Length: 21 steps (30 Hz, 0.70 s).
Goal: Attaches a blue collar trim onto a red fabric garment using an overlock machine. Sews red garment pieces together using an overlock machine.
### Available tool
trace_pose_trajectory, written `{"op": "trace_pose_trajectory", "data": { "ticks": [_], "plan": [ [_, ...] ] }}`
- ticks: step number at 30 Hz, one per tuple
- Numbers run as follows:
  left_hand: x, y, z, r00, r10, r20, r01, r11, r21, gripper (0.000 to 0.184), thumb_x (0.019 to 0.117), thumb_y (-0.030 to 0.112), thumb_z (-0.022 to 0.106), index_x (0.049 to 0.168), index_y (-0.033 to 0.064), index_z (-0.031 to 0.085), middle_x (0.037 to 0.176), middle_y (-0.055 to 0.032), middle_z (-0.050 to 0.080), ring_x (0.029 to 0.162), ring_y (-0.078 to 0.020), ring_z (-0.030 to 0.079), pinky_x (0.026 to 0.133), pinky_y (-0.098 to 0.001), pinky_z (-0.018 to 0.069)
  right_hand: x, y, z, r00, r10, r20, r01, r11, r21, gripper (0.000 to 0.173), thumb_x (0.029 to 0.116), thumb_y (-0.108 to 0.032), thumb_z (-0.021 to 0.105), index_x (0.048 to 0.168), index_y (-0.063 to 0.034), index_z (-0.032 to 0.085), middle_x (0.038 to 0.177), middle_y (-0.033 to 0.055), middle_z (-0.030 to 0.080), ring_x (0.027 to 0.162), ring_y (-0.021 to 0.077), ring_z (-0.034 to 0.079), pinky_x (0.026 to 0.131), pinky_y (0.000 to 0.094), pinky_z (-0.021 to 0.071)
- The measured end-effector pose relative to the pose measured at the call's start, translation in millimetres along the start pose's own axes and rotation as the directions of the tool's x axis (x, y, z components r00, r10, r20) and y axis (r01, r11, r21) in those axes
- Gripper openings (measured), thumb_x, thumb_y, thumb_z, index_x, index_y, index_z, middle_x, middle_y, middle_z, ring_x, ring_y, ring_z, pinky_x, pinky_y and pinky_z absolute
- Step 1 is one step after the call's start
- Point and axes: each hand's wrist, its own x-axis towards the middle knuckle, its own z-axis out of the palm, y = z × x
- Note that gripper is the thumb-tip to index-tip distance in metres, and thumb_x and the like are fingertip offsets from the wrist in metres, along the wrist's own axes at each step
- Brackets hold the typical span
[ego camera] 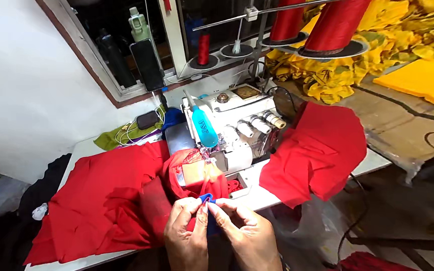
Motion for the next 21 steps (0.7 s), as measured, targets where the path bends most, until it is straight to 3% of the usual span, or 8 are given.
{"op": "trace_pose_trajectory", "data": {
  "ticks": [6,9,11,14,16,17,19,21],
  "plan": [
    [-5,-2,-3,0.994,0.059,0.090,-0.061,0.998,0.026,0.013,0.0914,0.005,0.067,0.094,-0.0016,0.078,0.100,-0.0088,0.073,0.099,-0.0079,0.069,0.088,-0.0191,0.0575,-1,-1,-4,0.998,-0.046,0.031,0.047,0.998,-0.052,0.013,0.0897,-0.016,0.076,0.098,-0.0058,0.078,0.086,-0.0015,0.076,0.071,-0.0008,0.069,0.065,0.0153,0.0586],
    [-5,-2,-6,0.987,0.081,0.142,-0.085,0.996,0.025,0.016,0.0901,0.007,0.071,0.099,-0.0048,0.076,0.105,-0.0129,0.072,0.103,-0.0097,0.069,0.092,-0.0205,0.0572,-3,-5,-11,0.990,-0.078,0.113,0.087,0.993,-0.074,0.017,0.0943,-0.008,0.065,0.104,-0.0002,0.076,0.096,0.0042,0.077,0.085,0.0004,0.070,0.080,0.0168,0.0585],
    [-2,-5,-8,0.988,0.097,0.120,-0.104,0.993,0.051,0.014,0.0864,0.010,0.077,0.094,-0.0019,0.077,0.100,-0.0095,0.073,0.100,-0.0079,0.070,0.090,-0.0198,0.0576,-4,-7,-16,0.979,-0.081,0.188,0.091,0.995,-0.044,0.023,0.0950,-0.002,0.056,0.108,0.0021,0.075,0.103,0.0065,0.076,0.093,0.0030,0.071,0.086,0.0198,0.0576],
    [3,-4,-12,0.990,0.062,0.128,-0.062,0.998,-0.001,0.007,0.0879,0.008,0.075,0.088,0.0016,0.077,0.094,-0.0045,0.074,0.093,-0.0064,0.070,0.085,-0.0202,0.0588,4,-1,-13,0.986,-0.097,0.134,0.116,0.983,-0.141,0.027,0.0854,-0.007,0.071,0.112,-0.0025,0.071,0.101,0.0035,0.072,0.078,0.0012,0.065,0.066,0.0174,0.0558],
    [4,7,-19,0.975,-0.021,0.222,0.063,0.981,-0.183,0.007,0.0903,0.004,0.070,0.090,0.0010,0.076,0.094,-0.0044,0.072,0.095,-0.0081,0.068,0.086,-0.0234,0.0579,23,14,-11,0.981,-0.186,0.049,0.192,0.934,-0.301,0.038,0.0748,-0.017,0.069,0.112,-0.0071,0.073,0.099,0.0017,0.068,0.073,-0.0016,0.058,0.060,0.0138,0.0489],
    [4,13,-25,0.958,-0.068,0.278,0.164,0.928,-0.335,0.008,0.0920,0.003,0.066,0.092,0.0019,0.074,0.095,-0.0043,0.072,0.096,-0.0095,0.068,0.087,-0.0261,0.0571,32,24,-14,0.969,-0.244,0.021,0.235,0.903,-0.358,0.034,0.0773,-0.022,0.067,0.107,-0.0087,0.075,0.095,0.0003,0.069,0.073,-0.0013,0.058,0.062,0.0146,0.0489],
    [14,21,-43,0.918,-0.098,0.385,0.338,0.701,-0.628,0.013,0.0965,0.013,0.063,0.095,0.0102,0.075,0.096,-0.0023,0.072,0.095,-0.0117,0.069,0.087,-0.0308,0.0577,43,44,-29,0.957,-0.291,0.017,0.271,0.867,-0.418,0.022,0.0893,-0.024,0.064,0.102,-0.0117,0.076,0.092,-0.0017,0.071,0.078,-0.0003,0.063,0.069,0.0155,0.0531],
    [32,26,-67,0.882,-0.050,0.469,0.437,0.459,-0.774,0.017,0.0985,0.021,0.059,0.095,0.0128,0.075,0.096,-0.0028,0.071,0.086,-0.0137,0.070,0.078,-0.0308,0.0589,37,59,-47,0.965,-0.247,0.086,0.261,0.883,-0.389,0.021,0.0887,-0.015,0.059,0.099,-0.0149,0.078,0.092,-0.0042,0.072,0.079,-0.0004,0.064,0.071,0.0169,0.0542]
  ]
}}
